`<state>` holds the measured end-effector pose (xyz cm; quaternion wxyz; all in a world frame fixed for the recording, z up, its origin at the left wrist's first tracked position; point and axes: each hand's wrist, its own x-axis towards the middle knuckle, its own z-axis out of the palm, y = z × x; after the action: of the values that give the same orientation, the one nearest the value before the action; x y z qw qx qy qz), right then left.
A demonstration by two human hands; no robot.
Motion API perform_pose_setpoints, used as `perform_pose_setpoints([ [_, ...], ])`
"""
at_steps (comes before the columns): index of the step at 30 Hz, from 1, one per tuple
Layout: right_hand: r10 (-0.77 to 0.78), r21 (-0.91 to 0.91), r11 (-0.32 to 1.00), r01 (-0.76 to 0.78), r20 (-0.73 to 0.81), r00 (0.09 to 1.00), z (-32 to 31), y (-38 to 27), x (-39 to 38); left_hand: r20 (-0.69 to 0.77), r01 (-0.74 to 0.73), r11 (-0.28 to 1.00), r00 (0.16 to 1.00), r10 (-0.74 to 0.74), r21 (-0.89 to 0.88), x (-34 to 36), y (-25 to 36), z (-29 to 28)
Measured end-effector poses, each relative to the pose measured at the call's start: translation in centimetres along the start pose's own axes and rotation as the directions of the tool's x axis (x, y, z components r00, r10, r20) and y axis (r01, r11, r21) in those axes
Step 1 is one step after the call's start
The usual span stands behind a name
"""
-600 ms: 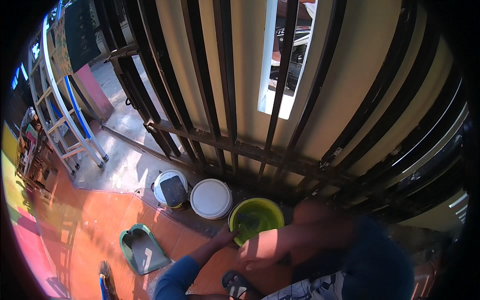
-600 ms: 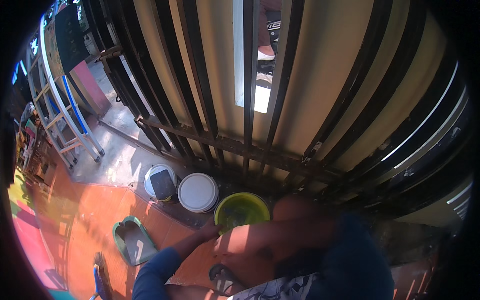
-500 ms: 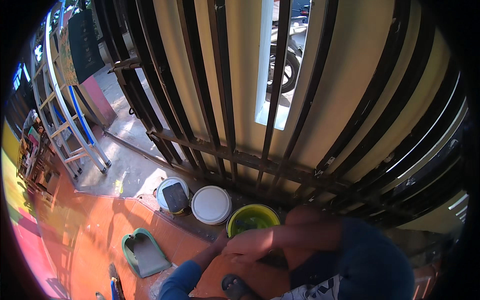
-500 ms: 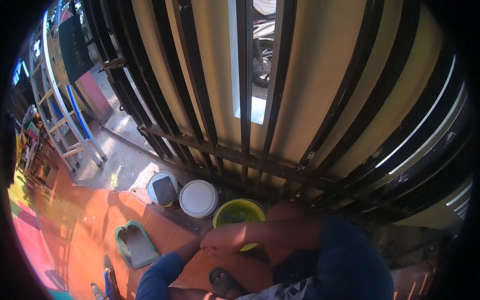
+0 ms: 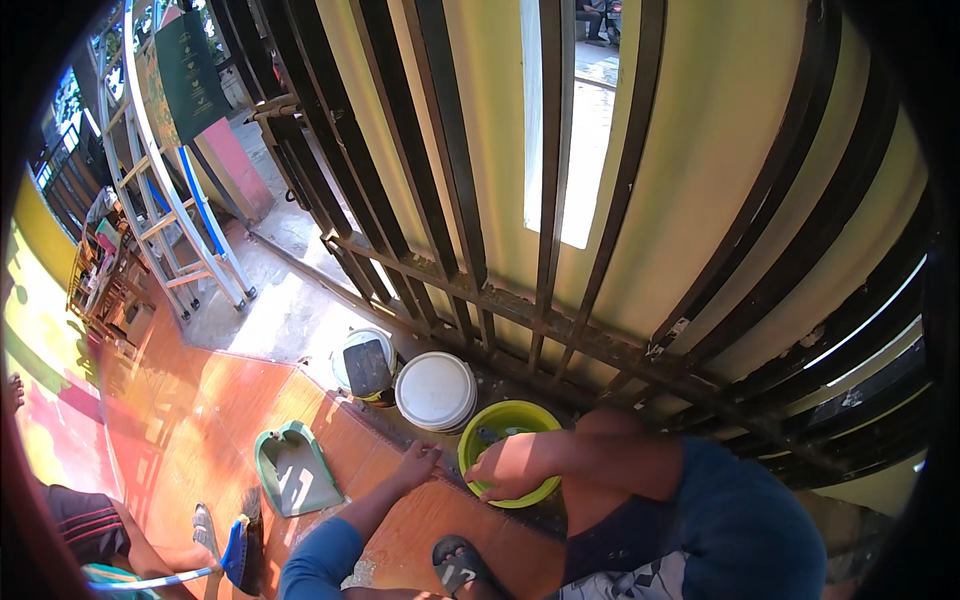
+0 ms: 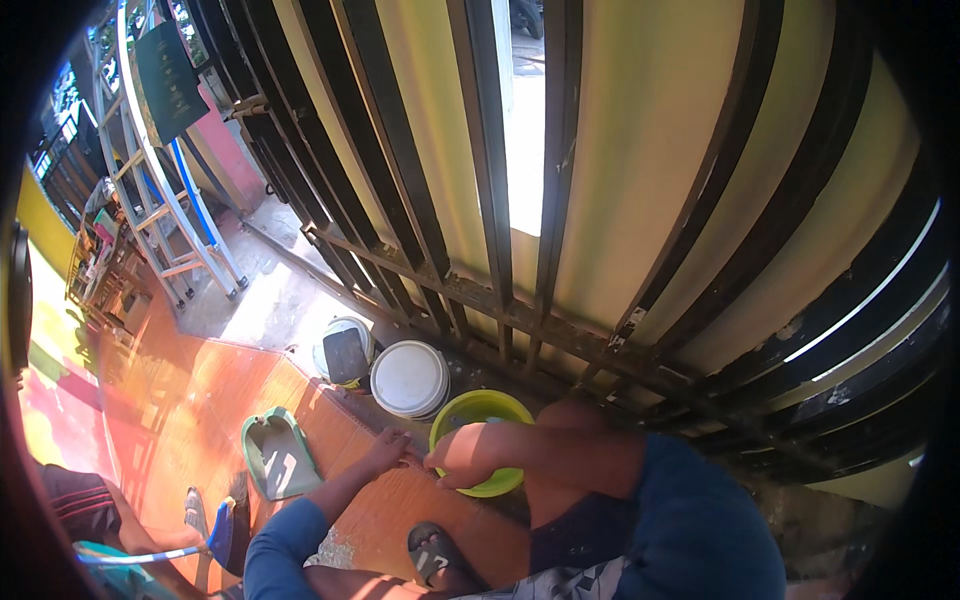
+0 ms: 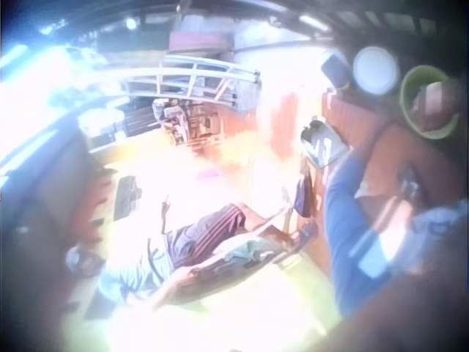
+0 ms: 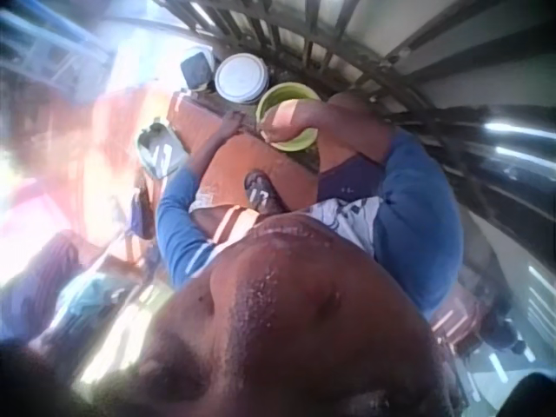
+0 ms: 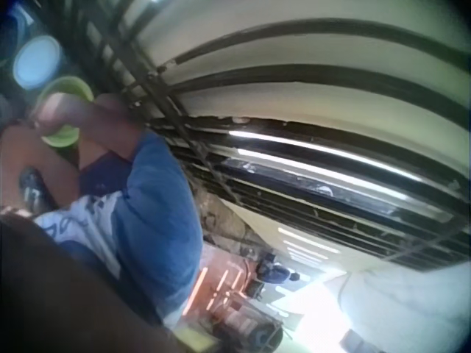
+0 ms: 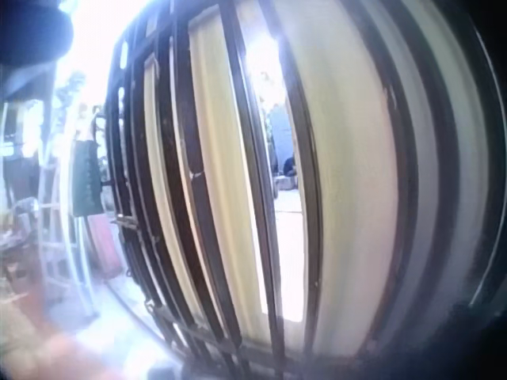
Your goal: The person sits on the floor and handles several paint buckets, opens a bucket, and uses a paintbrush to stir green paint. They then walk to a water source, fill the bucket with water, and return to stir the mixture before moving a ladder.
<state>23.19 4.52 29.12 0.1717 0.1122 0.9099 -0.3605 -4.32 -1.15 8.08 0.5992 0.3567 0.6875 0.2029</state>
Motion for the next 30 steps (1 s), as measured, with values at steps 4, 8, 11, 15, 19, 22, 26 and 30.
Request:
perform_pose_setpoints([
  [4,0.021,-0.031,0.999,-0.019,0.073,0.997,-0.8,0.1,-1.8,-0.054,-0.069,0.980,0.995,0.080,0.186,1.4,2.1,-4.0],
  [8,-0.016,0.060,0.998,0.018,-0.040,0.999,-1.1,-0.6,-2.2,-0.146,-0.014,0.848,0.984,0.107,0.529,2.0,5.7,-8.9],
  [11,0.005,-0.008,1.000,-0.006,-0.031,1.000,-0.8,-0.9,-4.1,-0.326,0.010,0.700,0.889,0.321,0.714,1.3,8.0,-11.7],
  [15,0.054,0.007,0.998,-0.054,0.043,0.998,-0.7,-0.6,-6.6,-0.533,0.114,0.813,0.804,0.262,0.571,1.7,9.8,-14.3],
  [19,0.083,0.033,0.996,-0.080,-0.082,0.993,-0.7,-0.2,-7.8,-0.596,0.234,0.776,0.772,0.218,0.587,3.6,9.4,-14.9],
  [22,0.112,0.040,0.993,-0.109,-0.101,0.988,-0.8,0.2,-8.3,-0.605,0.203,0.776,0.750,0.269,0.597,5.9,9.3,-13.9],
  [26,0.162,0.108,0.983,-0.148,-0.128,0.978,-1.0,0.4,-8.5,-0.668,0.256,0.782,0.699,0.256,0.568,8.7,10.6,-12.1],
  [30,0.242,0.117,0.966,-0.230,-0.110,0.964,-0.9,1.0,-8.4,-0.754,0.334,0.841,0.644,0.126,0.426,10.9,11.3,-11.7],
])
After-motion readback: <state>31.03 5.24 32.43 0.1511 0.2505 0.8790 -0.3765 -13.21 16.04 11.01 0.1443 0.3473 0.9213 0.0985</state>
